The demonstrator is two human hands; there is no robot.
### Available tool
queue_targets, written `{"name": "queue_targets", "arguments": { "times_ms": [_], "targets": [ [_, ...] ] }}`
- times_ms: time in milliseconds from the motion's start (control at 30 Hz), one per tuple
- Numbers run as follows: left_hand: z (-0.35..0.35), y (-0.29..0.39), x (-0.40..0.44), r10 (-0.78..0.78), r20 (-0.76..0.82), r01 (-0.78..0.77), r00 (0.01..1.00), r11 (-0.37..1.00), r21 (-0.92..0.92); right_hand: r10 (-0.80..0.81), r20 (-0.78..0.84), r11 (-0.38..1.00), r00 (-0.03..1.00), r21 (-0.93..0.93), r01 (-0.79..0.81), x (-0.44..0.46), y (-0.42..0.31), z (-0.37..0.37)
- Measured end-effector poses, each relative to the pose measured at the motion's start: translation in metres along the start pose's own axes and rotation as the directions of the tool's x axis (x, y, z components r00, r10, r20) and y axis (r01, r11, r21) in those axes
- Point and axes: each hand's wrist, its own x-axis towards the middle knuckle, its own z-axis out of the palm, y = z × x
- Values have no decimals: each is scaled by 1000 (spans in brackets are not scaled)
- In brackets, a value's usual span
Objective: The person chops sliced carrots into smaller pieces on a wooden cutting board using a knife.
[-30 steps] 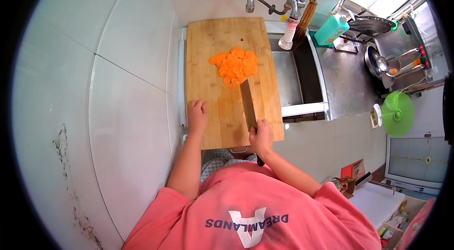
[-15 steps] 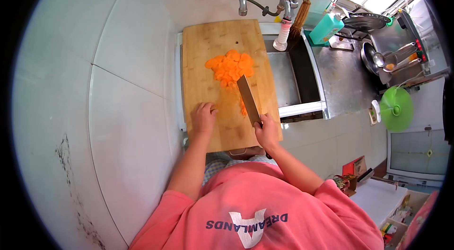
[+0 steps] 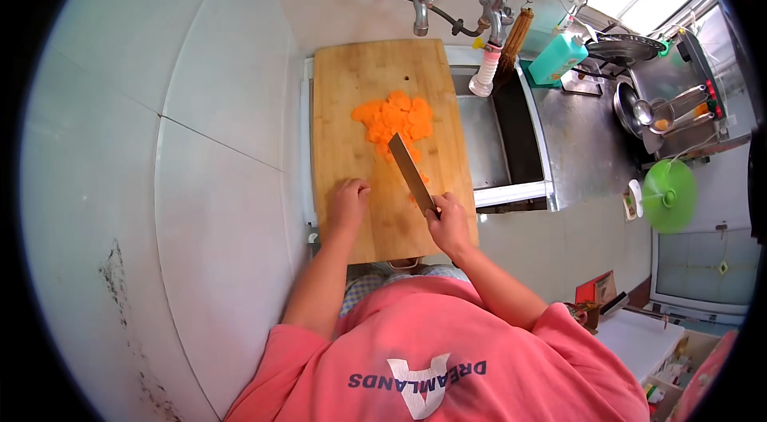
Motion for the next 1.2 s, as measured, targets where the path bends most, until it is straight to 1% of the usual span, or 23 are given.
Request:
{"name": "queue_targets", "arguments": {
  "times_ms": [33,67,100,167,200,267,400,467,600,667,700,767,800,833,867,900,967,1000,1067,1100,1167,1200],
  "targets": [
    [-1,2,-1,-147,-5,146,989,983,-109,18,4,1000,1000,26,-18,1,-1,1],
    [-3,3,-1,-290,7,285,957,934,-217,38,9,998,999,50,-38,2,-2,1],
    [-6,6,0,-291,9,286,957,934,-214,39,10,998,999,53,-39,3,-2,2],
    [-13,12,4,-234,62,241,970,960,-140,6,4,999,1000,31,-7,5,-1,4],
    [-12,12,4,-234,64,241,970,960,-139,8,5,999,1000,31,-8,6,-1,5],
    [-10,11,6,-179,71,183,981,981,-58,-1,15,1000,1000,26,1,8,-1,6],
    [-6,9,2,-127,91,131,988,991,-35,-8,14,1000,1000,9,8,11,-2,5],
    [-4,9,-1,-73,42,74,996,997,-31,-27,35,1000,999,16,27,14,-3,0],
    [5,6,-4,-92,-18,91,996,994,-65,-21,55,999,998,42,19,20,-4,-6],
    [0,7,-2,-30,-25,30,999,999,-24,-21,80,1000,997,24,19,25,-1,-8],
    [2,3,-5,-35,-31,34,999,999,-23,-27,84,999,996,23,25,27,0,-9],
    [5,-5,-18,-100,-59,95,993,992,-87,-98,69,995,993,-21,99,29,3,-10],
    [2,-1,-23,-106,-58,101,993,991,-85,-97,76,995,992,-19,99,30,3,-11],
    [-2,2,-28,-59,-78,66,995,993,96,-100,87,995,991,-11,102,30,2,-13],
    [-4,6,-33,-7,-88,31,996,961,274,-104,97,995,990,-2,104,31,2,-14],
    [0,6,-39,-12,-83,35,996,960,277,-100,103,995,990,0,101,32,3,-14],
    [10,8,-49,-35,-16,39,999,932,360,-94,112,996,989,12,94,34,5,-12],
    [10,13,-49,-39,-11,40,999,931,364,-90,116,996,989,16,89,35,3,-13],
    [10,24,-48,-100,138,33,985,908,418,-56,135,998,989,38,51,36,-1,-14],
    [9,31,-45,-102,138,35,985,908,419,-56,138,998,989,39,51,36,0,-13],
    [8,47,-39,-100,217,2,971,910,414,-81,101,993,992,89,72,37,1,-12],
    [13,50,-39,-97,215,0,972,912,411,-81,97,994,992,87,73,37,1,-13]
  ]
}}
